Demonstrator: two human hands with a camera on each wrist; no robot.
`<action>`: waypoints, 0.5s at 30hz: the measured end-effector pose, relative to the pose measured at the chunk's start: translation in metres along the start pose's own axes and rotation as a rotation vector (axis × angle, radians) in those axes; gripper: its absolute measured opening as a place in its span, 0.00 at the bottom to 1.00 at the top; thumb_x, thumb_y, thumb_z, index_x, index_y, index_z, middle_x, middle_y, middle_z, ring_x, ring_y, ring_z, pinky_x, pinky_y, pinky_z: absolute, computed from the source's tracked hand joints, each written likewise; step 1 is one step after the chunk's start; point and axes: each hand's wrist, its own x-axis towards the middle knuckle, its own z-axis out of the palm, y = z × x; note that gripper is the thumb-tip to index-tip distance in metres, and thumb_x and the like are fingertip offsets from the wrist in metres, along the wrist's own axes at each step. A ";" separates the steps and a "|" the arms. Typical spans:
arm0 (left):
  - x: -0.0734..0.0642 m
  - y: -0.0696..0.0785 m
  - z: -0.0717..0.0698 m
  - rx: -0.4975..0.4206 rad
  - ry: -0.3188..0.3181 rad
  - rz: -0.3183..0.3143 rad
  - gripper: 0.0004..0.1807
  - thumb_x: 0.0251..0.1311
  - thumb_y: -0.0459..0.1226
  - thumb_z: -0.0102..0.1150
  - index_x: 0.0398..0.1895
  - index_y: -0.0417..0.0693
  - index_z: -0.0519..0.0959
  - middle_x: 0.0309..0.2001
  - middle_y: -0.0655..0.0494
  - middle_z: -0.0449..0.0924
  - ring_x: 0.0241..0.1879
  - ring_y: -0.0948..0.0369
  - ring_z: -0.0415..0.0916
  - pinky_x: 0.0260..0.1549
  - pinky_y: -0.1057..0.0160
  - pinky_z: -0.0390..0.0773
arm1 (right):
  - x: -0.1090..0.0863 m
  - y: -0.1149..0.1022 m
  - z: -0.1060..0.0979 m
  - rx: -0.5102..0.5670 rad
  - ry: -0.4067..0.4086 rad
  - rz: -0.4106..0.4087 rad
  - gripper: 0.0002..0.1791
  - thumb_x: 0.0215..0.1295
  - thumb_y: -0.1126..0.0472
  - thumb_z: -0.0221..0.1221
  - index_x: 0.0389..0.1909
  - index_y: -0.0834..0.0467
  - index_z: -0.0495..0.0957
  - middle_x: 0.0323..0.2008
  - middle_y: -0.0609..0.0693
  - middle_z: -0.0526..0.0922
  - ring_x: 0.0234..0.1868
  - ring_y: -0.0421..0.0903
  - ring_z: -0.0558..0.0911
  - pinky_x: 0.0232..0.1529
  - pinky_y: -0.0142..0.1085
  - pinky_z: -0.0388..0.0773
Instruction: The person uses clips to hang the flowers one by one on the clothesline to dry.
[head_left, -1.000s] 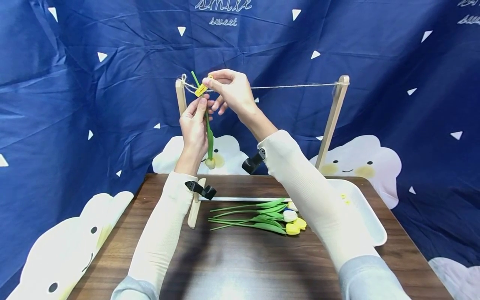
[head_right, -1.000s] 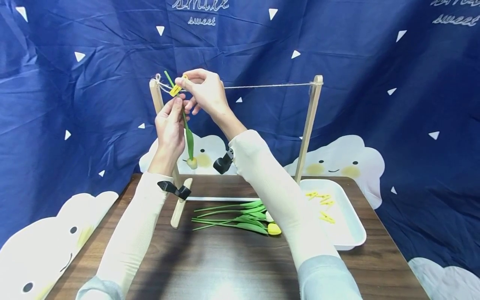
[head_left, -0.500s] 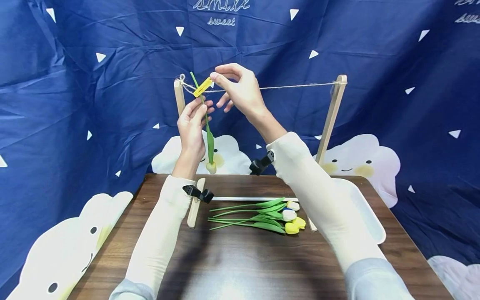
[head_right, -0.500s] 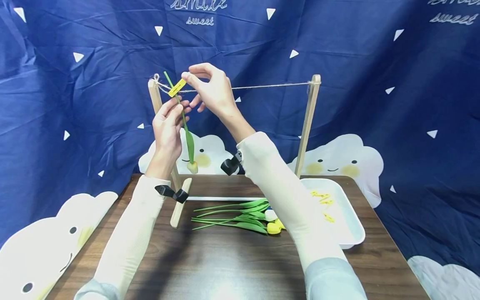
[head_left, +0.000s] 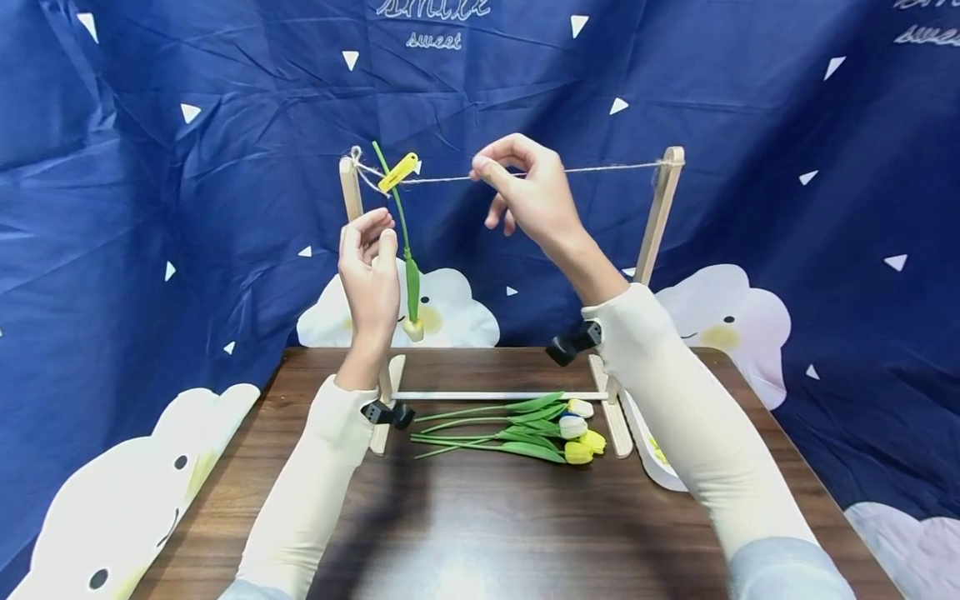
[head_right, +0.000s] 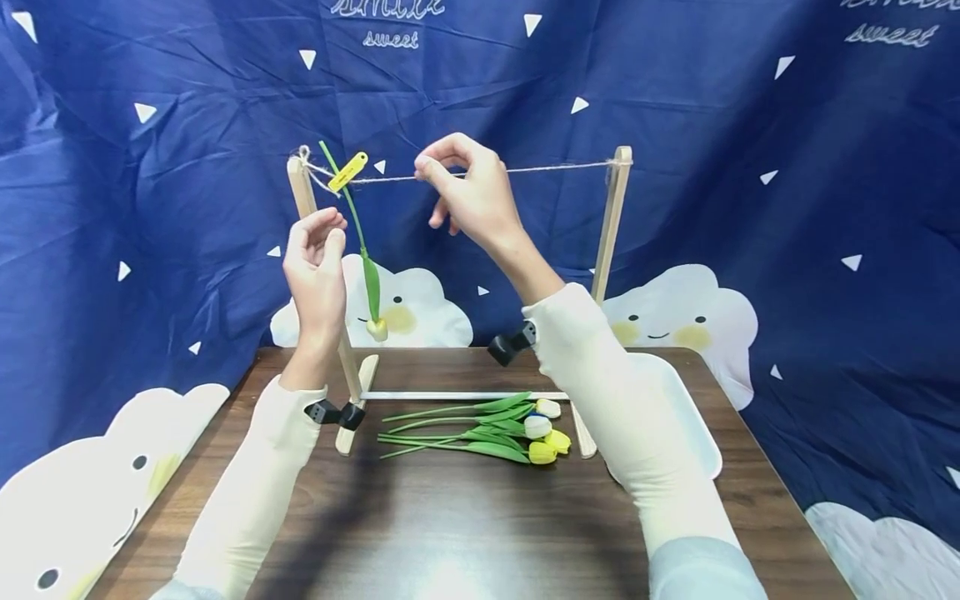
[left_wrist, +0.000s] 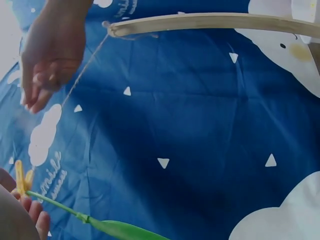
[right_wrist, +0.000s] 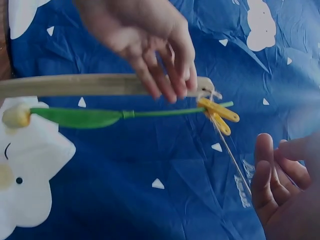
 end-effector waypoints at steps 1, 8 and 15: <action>-0.002 0.001 -0.001 0.014 0.000 0.010 0.14 0.73 0.29 0.54 0.58 0.33 0.80 0.54 0.49 0.81 0.55 0.62 0.82 0.58 0.66 0.78 | -0.003 0.001 -0.006 -0.002 0.000 -0.002 0.06 0.75 0.60 0.66 0.43 0.60 0.84 0.37 0.51 0.88 0.14 0.45 0.82 0.13 0.33 0.74; -0.021 0.001 -0.012 0.102 -0.057 -0.006 0.09 0.73 0.32 0.57 0.49 0.34 0.81 0.42 0.63 0.81 0.45 0.67 0.80 0.49 0.67 0.76 | -0.030 0.020 -0.049 -0.088 0.010 0.036 0.08 0.75 0.57 0.65 0.42 0.59 0.84 0.36 0.49 0.89 0.13 0.43 0.81 0.13 0.33 0.73; -0.041 -0.014 -0.027 0.148 -0.177 -0.048 0.07 0.73 0.29 0.55 0.47 0.34 0.81 0.38 0.49 0.83 0.39 0.66 0.79 0.44 0.70 0.76 | -0.064 0.039 -0.090 -0.190 -0.002 0.102 0.12 0.77 0.52 0.64 0.44 0.58 0.84 0.36 0.45 0.89 0.15 0.43 0.82 0.15 0.33 0.75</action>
